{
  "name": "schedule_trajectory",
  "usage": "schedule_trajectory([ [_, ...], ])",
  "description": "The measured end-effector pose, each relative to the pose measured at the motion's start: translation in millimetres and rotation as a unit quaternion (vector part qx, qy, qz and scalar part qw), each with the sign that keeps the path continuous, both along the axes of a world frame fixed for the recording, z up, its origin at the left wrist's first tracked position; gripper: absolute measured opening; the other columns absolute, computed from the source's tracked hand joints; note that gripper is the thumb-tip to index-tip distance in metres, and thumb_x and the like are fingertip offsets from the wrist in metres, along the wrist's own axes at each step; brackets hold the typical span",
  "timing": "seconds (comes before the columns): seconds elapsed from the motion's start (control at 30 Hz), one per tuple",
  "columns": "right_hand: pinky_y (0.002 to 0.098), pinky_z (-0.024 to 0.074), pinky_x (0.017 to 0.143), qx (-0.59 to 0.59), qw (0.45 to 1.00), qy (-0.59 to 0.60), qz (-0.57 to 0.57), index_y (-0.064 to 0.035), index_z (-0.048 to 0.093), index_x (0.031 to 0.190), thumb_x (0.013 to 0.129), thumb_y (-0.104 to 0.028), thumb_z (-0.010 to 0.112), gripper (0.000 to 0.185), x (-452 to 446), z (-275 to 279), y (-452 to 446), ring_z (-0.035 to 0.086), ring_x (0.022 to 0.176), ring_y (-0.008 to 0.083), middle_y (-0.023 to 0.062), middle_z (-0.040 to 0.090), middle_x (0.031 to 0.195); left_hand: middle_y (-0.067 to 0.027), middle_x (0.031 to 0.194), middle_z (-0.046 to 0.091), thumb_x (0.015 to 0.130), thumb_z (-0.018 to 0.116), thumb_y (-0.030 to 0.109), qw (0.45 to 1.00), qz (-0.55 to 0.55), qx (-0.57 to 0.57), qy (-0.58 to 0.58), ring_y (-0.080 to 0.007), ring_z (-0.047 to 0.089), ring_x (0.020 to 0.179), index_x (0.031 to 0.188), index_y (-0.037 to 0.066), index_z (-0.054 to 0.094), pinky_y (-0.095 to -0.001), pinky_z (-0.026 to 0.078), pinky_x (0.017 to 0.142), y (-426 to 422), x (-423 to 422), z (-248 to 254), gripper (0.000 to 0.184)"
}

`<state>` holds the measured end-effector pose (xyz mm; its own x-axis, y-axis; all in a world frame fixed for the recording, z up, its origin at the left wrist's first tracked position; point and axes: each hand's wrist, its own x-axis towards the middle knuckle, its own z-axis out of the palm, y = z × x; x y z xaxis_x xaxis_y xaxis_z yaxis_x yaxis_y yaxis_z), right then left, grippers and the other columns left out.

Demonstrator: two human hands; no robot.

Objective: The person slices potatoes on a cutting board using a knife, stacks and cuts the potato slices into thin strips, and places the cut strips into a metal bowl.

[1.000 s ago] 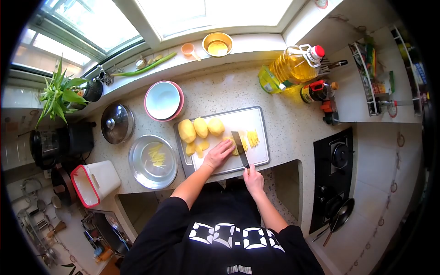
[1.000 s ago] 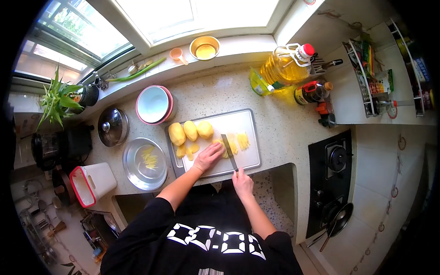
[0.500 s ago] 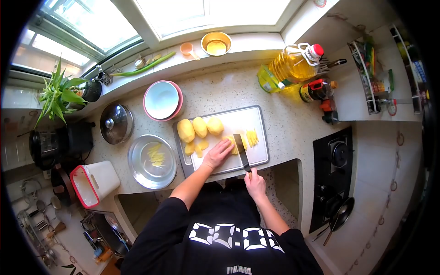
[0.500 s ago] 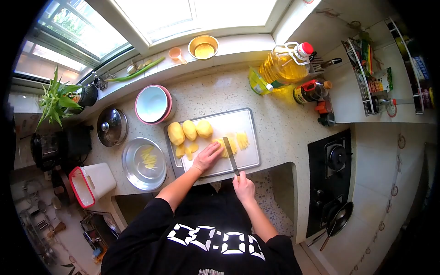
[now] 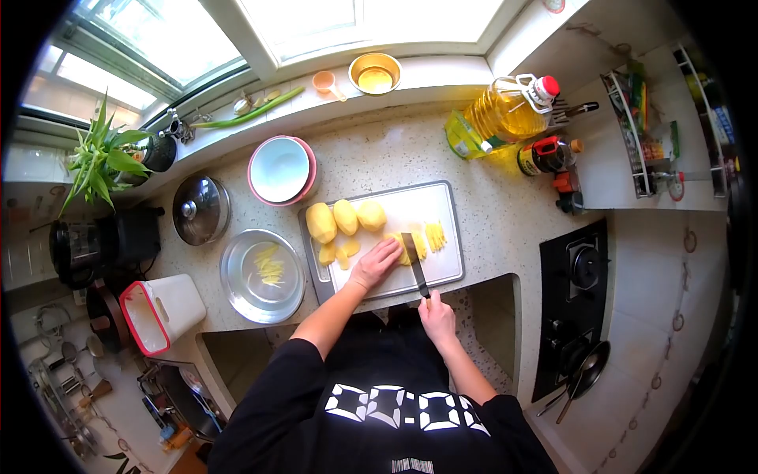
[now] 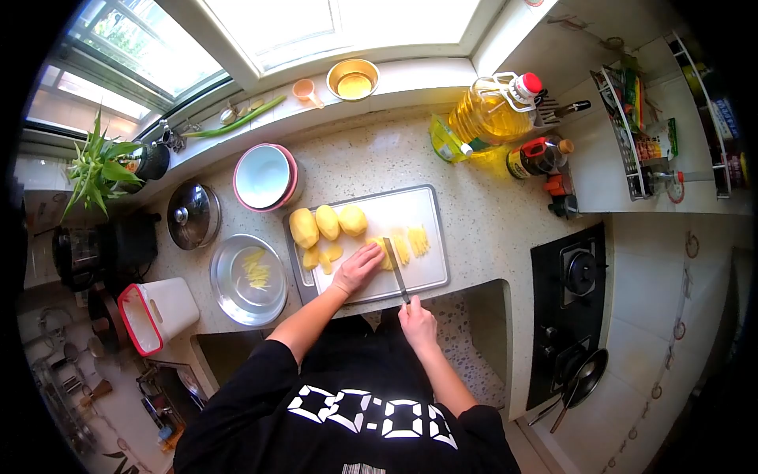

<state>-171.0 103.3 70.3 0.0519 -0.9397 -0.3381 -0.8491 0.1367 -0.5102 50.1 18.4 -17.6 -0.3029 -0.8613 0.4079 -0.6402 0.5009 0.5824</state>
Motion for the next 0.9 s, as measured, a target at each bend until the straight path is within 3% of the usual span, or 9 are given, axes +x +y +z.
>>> schedule_trajectory([
  [0.33,0.0589,0.0517,0.060,-0.012,0.999,0.047,0.003,-0.0060,0.051,0.100,0.098,-0.028,0.060,0.024,5.9,-19.1,-12.7,0.066,0.068,0.0468,0.0236,0.066,0.070,-0.0125,0.124,0.066,0.083,0.074,0.010,1.000,-0.003,0.001,0.000,-0.0307,0.063,0.121,0.121,0.006,0.068,-0.0387,0.054,0.102,-0.7,0.5,2.3,0.038],
  [0.67,0.0594,0.0521,0.063,-0.002,1.000,0.011,-0.018,-0.0057,0.055,0.111,0.098,-0.030,0.059,0.028,-1.3,-12.5,-18.4,0.066,0.070,0.0478,0.0253,0.067,0.073,-0.0146,0.125,0.065,0.083,0.075,0.012,1.000,-0.015,-0.009,0.011,-0.0336,0.063,0.120,0.124,0.006,0.066,-0.0406,0.054,0.102,-0.7,2.2,1.6,0.042],
  [0.9,0.0590,0.0510,0.060,-0.021,1.000,-0.009,0.000,-0.0065,0.051,0.100,0.097,-0.025,0.060,0.021,1.6,6.7,-8.7,0.066,0.069,0.0479,0.0248,0.066,0.071,-0.0154,0.126,0.064,0.080,0.078,0.010,0.999,0.014,-0.001,0.047,-0.0364,0.063,0.119,0.123,0.004,0.066,-0.0421,0.055,0.101,5.1,10.0,8.1,0.045],
])
